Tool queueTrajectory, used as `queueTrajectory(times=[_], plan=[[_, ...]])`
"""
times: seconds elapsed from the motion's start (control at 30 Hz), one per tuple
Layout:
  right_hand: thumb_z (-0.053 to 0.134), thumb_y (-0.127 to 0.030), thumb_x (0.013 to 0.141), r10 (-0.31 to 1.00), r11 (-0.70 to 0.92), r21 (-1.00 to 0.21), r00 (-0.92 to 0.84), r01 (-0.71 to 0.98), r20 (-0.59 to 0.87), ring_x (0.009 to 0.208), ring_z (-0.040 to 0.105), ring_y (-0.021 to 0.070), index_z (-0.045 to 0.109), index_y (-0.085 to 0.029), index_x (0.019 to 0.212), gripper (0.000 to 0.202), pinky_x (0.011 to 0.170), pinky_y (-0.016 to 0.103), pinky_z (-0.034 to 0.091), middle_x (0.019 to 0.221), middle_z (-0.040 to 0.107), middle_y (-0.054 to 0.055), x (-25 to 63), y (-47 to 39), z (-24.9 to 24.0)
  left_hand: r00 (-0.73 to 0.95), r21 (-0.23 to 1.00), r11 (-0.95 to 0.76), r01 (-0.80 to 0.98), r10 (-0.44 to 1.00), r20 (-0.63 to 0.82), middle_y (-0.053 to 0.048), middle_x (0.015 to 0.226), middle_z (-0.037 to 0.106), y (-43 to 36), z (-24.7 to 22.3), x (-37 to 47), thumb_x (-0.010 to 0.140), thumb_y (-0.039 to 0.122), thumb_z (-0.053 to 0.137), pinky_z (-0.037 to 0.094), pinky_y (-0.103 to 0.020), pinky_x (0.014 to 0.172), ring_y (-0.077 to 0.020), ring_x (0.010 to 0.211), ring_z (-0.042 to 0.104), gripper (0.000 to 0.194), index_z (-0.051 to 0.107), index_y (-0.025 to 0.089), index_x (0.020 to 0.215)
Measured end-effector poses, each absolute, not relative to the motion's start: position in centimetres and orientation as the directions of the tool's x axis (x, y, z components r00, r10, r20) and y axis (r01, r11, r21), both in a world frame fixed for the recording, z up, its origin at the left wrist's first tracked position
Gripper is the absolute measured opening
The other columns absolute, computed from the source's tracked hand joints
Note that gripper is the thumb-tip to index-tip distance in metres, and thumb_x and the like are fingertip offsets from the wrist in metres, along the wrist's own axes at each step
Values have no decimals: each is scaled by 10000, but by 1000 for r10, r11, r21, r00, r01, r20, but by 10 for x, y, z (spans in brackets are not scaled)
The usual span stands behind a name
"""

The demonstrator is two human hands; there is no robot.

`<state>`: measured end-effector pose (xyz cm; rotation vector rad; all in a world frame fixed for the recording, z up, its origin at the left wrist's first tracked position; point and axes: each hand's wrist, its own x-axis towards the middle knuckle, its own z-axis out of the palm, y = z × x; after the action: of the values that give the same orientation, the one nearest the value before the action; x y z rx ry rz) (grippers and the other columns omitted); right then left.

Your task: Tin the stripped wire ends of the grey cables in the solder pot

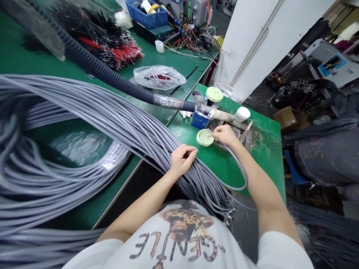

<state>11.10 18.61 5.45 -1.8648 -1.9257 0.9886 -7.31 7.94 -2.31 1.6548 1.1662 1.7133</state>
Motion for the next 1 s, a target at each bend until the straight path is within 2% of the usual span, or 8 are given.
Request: queueTrajectory(times=[0.3,0.43,0.53,0.6,0.7,0.83,1.0], plan=[[588,-217,602,955,-30,-507,-125,861,-270,474,479,101,618,-140,519,117,471,213,314,460,569,-8,100,199,29,-140,829,-524,197,822,552,-3,656,626,79,-26,-75,841,230,614,443,-266,627,-119,600,542,69,660,184,820],[588,-223,609,959,-17,-505,-129,863,-251,478,479,102,613,-140,521,124,478,213,322,459,570,-7,101,197,35,-140,832,-517,202,825,547,-6,654,630,79,-27,-75,848,254,603,443,-271,624,-123,599,549,94,662,187,818],[602,-288,647,971,-12,-531,-118,847,-210,476,473,100,622,-137,556,177,484,217,335,486,589,4,116,194,49,-138,834,-513,202,828,543,-7,655,630,79,-27,-75,852,259,597,444,-271,626,-123,597,550,104,661,186,814],[627,-334,656,984,-30,-563,-74,826,-161,471,464,96,619,-136,558,222,487,219,341,494,592,13,136,194,58,-137,834,-514,202,828,544,-7,653,627,80,-26,-75,850,255,600,446,-269,625,-122,598,551,98,659,186,813],[693,-363,615,989,-144,-623,86,769,-122,460,453,92,616,-135,539,252,480,225,345,493,588,21,175,197,60,-139,832,-519,198,825,548,-5,656,626,80,-25,-76,841,229,613,447,-263,627,-119,603,549,68,658,185,816],[733,-406,570,954,-290,-639,270,712,-132,414,421,92,609,-135,533,301,437,239,328,456,562,22,217,204,44,-146,829,-522,201,821,552,3,647,621,80,-24,-75,825,208,630,441,-253,625,-113,599,544,46,660,179,807],[721,-374,550,920,-374,-637,358,674,-162,374,401,89,609,-132,537,267,410,247,314,440,548,12,242,213,17,-142,826,-520,216,821,554,1,637,613,79,-21,-74,829,215,625,436,-255,608,-115,588,540,58,661,181,799]])
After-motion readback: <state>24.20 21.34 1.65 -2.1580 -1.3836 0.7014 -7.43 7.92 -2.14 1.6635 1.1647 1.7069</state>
